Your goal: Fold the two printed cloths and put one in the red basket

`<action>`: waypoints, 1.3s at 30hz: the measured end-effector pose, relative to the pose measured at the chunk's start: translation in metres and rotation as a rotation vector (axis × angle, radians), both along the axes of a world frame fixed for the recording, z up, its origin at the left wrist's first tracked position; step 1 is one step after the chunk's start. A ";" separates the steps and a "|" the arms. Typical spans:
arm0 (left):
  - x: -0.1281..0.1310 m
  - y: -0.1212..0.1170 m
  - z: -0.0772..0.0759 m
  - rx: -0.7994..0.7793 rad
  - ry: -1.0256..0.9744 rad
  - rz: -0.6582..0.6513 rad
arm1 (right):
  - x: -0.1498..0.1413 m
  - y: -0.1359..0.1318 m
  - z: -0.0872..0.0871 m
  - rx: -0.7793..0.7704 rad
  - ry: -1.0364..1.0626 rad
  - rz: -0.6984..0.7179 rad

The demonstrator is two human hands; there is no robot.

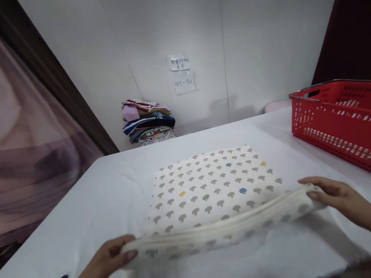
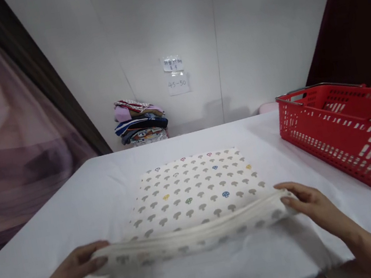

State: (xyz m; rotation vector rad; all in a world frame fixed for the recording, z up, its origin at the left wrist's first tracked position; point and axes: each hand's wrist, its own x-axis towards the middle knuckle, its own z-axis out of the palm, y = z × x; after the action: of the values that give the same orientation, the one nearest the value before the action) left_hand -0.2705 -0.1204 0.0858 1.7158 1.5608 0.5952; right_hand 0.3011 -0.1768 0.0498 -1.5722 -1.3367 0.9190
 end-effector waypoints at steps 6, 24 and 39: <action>0.038 0.093 0.023 -0.149 -0.383 0.050 | -0.011 0.099 0.017 0.151 0.094 -0.066; 0.072 0.287 -0.061 0.050 0.212 0.352 | -0.022 0.316 -0.067 0.177 -0.422 -0.261; 0.065 0.282 -0.065 0.117 0.435 0.263 | -0.030 0.314 -0.064 -0.006 -0.770 -0.253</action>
State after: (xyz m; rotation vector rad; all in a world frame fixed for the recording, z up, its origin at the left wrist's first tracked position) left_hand -0.2059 0.1613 0.0211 1.8245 2.1169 0.4669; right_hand 0.2716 0.1372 -0.0141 -2.1489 -1.5721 0.1403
